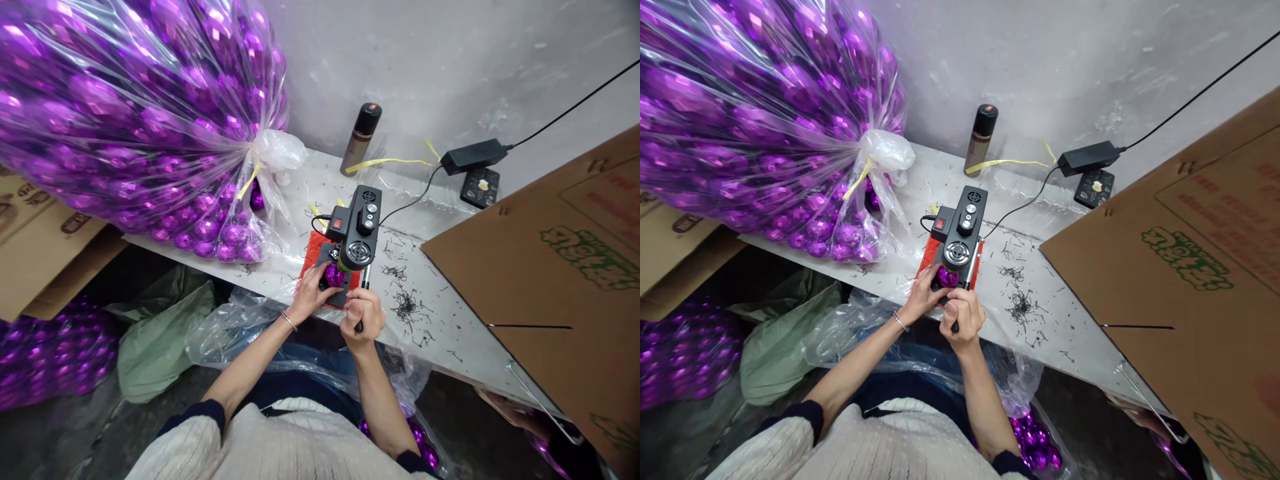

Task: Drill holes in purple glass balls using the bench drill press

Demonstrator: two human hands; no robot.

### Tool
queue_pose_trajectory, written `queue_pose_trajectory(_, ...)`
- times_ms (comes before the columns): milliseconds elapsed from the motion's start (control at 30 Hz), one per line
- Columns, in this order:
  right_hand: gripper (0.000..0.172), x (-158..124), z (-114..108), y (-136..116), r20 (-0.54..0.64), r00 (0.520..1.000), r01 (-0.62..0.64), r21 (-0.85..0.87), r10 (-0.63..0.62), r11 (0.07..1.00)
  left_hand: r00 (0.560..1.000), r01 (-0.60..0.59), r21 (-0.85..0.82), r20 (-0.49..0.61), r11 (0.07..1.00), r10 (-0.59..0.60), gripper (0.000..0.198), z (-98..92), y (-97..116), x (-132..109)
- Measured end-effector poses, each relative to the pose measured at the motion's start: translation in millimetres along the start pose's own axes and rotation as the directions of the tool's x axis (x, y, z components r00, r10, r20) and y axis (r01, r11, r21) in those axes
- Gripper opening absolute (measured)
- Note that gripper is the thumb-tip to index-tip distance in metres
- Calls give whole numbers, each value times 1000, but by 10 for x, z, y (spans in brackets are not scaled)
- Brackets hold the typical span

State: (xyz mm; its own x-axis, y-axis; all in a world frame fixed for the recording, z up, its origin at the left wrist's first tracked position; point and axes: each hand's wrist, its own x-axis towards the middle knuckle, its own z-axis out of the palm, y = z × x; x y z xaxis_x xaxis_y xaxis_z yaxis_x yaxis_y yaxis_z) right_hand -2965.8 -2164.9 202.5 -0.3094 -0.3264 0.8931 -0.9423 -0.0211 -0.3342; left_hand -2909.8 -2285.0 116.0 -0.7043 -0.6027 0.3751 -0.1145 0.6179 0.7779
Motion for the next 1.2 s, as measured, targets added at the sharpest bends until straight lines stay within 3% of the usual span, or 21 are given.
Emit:
queue_pose_trajectory(433, 19, -134, 122, 111, -98, 995, 21, 72, -14, 997, 1000, -3, 13, -16, 1000, 3, 62, 3, 0, -10)
queue_pose_trajectory(1200, 21, -107, 111, 95, -78, 996, 49, 73, -43, 996, 999, -35, -1, -20, 999, 35, 62, -7, 6, -1)
